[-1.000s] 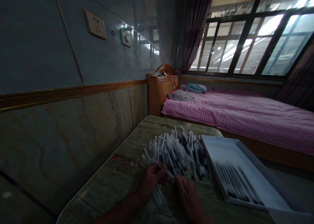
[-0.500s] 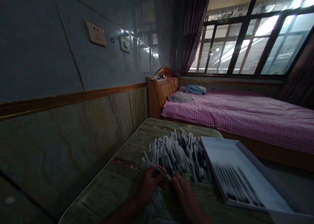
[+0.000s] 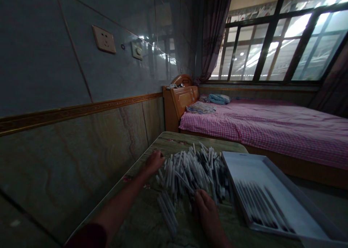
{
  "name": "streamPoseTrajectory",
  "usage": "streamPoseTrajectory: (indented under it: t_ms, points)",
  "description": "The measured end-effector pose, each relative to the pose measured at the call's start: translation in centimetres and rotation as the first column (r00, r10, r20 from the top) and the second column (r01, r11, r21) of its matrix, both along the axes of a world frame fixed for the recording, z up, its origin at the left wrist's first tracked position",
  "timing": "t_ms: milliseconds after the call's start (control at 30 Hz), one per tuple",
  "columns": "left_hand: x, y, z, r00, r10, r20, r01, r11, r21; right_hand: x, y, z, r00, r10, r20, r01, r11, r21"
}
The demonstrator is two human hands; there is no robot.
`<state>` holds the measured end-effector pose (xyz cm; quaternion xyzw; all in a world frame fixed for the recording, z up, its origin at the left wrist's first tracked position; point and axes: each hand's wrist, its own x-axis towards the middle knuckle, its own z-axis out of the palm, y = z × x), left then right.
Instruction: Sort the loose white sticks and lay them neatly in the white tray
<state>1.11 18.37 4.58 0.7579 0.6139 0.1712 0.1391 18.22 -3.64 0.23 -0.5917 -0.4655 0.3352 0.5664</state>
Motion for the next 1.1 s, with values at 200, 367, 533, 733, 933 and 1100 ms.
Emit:
streamPoseTrajectory:
  t_ms: [200, 367, 533, 733, 933, 1100]
  points:
    - [1.4, 1.0, -2.0, 0.995, -0.037, -0.088, 0.030, 0.996, -0.084, 0.1, 0.2, 0.0, 0.998, 0.009, -0.058, -0.009, 1.000, -0.014]
    - [1.4, 1.0, -2.3, 0.993, -0.026, -0.113, 0.014, 0.995, -0.101, 0.0, 0.3, -0.3, 0.998, 0.035, -0.053, -0.036, 0.999, -0.023]
    - [0.9, -0.1, -2.1, 0.994, -0.038, -0.106, 0.029, 0.996, -0.081, 0.0, 0.5, -0.4, 0.997, 0.043, -0.060, -0.044, 0.999, -0.023]
    - [0.6, -1.6, -1.5, 0.999, -0.034, 0.014, 0.034, 0.999, 0.003, -0.1, 0.3, 0.0, 0.995, 0.023, -0.095, -0.024, 1.000, -0.009]
    - [-0.8, -4.3, -1.1, 0.945, -0.023, 0.327, -0.005, 0.996, 0.086, 0.1, 0.0, -0.1, 0.990, 0.004, -0.140, -0.001, 1.000, 0.019]
    - [-1.9, -8.6, -2.6, 0.475, 0.013, 0.880, 0.136, 0.987, -0.088, 0.1, -0.2, 0.0, 0.991, -0.055, -0.122, 0.057, 0.998, 0.019]
